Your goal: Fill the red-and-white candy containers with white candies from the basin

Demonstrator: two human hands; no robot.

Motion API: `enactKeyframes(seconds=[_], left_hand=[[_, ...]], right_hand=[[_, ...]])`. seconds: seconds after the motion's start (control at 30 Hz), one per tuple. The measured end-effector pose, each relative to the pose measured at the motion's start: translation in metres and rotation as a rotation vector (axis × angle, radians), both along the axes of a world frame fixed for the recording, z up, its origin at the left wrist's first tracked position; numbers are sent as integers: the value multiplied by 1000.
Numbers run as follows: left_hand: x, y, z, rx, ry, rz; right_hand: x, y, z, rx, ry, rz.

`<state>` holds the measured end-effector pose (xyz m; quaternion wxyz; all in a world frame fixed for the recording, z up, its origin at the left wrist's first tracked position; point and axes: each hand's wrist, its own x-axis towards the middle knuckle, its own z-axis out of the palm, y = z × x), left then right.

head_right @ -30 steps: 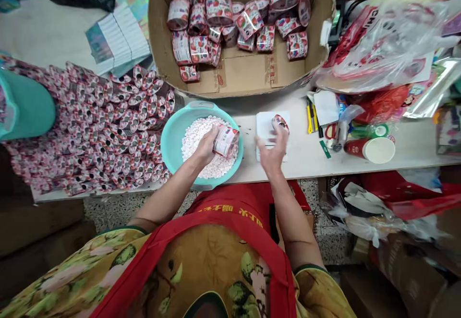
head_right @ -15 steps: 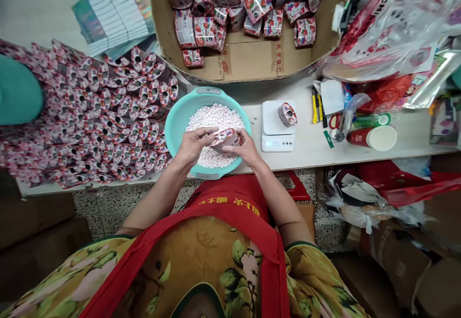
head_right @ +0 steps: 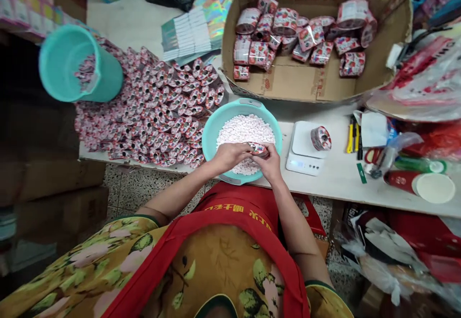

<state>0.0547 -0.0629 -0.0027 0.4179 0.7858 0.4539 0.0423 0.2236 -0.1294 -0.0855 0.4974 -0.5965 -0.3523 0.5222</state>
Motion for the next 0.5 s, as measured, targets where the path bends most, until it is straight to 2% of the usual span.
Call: enactKeyframes(seconds=[0.07, 0.1, 0.17, 0.27, 0.33, 0.4, 0.5], left_hand=[[0, -1, 8, 93, 198, -52], [-4, 2, 11, 127, 258, -33], [-21, 14, 18, 195, 346, 107], [-67, 40, 22, 293, 512, 401], [-101, 60, 17, 304, 619, 484], [-128, 81, 5, 263, 681, 471], [-146, 108, -22, 236, 691, 424]], right_hand=[[-3, 4, 4, 85, -147, 56], [-3, 5, 6, 130, -249, 56], [2, 4, 10, 188, -478, -46], [19, -4, 7, 139, -703, -304], [38, -11, 0, 70, -784, -426], [62, -17, -10, -9, -864, -548], [104, -17, -24, -180, -914, -756]])
